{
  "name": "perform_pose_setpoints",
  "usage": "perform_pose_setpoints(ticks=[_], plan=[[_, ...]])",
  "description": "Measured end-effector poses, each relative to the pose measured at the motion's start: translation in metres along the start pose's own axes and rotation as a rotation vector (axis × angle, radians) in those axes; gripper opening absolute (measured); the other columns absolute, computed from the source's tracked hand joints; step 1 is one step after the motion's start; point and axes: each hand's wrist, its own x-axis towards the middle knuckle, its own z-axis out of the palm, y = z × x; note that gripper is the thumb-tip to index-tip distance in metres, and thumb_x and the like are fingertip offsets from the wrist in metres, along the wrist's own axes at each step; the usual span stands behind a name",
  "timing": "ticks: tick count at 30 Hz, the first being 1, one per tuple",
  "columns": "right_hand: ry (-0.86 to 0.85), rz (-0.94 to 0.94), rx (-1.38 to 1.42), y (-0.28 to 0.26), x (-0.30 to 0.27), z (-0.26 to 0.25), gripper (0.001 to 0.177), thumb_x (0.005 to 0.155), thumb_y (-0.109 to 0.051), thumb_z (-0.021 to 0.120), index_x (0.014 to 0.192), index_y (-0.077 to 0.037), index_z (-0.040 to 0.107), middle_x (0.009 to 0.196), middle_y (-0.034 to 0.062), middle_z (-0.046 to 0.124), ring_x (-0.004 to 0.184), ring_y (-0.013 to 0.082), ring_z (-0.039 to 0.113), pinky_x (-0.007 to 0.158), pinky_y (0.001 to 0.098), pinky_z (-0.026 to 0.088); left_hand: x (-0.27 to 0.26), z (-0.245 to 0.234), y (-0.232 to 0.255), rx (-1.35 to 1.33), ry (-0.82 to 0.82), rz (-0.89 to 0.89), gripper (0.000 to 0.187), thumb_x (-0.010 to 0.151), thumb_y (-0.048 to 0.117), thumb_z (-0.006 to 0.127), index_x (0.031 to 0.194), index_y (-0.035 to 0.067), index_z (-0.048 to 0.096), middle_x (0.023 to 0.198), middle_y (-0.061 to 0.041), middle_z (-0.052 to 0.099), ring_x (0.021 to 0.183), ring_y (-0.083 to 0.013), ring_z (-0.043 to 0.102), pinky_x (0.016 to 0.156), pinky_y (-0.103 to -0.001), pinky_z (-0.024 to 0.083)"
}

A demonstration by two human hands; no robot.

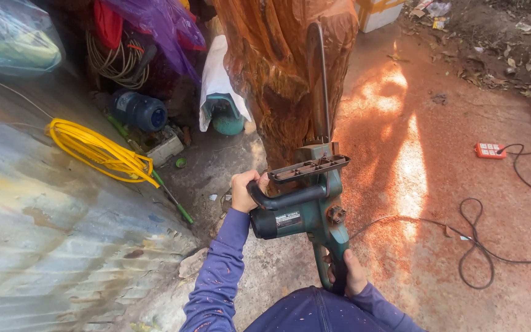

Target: Using an electric chainsaw to carve and shape details into a large wooden sculpture

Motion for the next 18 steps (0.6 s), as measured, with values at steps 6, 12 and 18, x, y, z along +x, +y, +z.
perform_pose_setpoints(ticks=[6, 12, 18], plan=[[0.066, -0.008, 0.068, -0.001, 0.000, 0.004, 0.074, 0.088, -0.063, 0.056, 0.120, 0.003, 0.062, 0.090, 0.0224, 0.067, 0.041, 0.0264, 0.048, 0.038, 0.0363, 0.036, 0.017, -0.005, 0.015, -0.046, -0.027, 0.068, 0.045, 0.095, 0.031, 0.071, 0.061, 0.014, 0.046, 0.055, 0.003, 0.043, 0.050, -0.0122, 0.038, 0.049, -0.032, 0.032], [0.046, -0.005, 0.000, 0.002, 0.008, -0.005, 0.079, 0.085, -0.067, 0.056, 0.114, 0.006, 0.063, 0.089, 0.0220, 0.068, 0.039, 0.0237, 0.049, 0.033, 0.0357, 0.036, 0.017, 0.000, 0.009, -0.014, -0.013, 0.046, 0.046, 0.095, 0.032, 0.070, 0.059, 0.015, 0.047, 0.054, 0.002, 0.042, 0.049, -0.0122, 0.038, 0.048, -0.033, 0.031], [0.003, -0.043, -0.044, -0.004, 0.011, -0.004, 0.079, 0.089, -0.066, 0.055, 0.106, 0.011, 0.066, 0.089, 0.0212, 0.069, 0.039, 0.0252, 0.052, 0.033, 0.0365, 0.039, 0.022, 0.002, 0.009, -0.029, -0.024, -0.003, 0.049, 0.096, 0.023, 0.067, 0.058, 0.014, 0.037, 0.054, 0.003, 0.029, 0.052, -0.0112, 0.027, 0.049, -0.033, 0.024]])
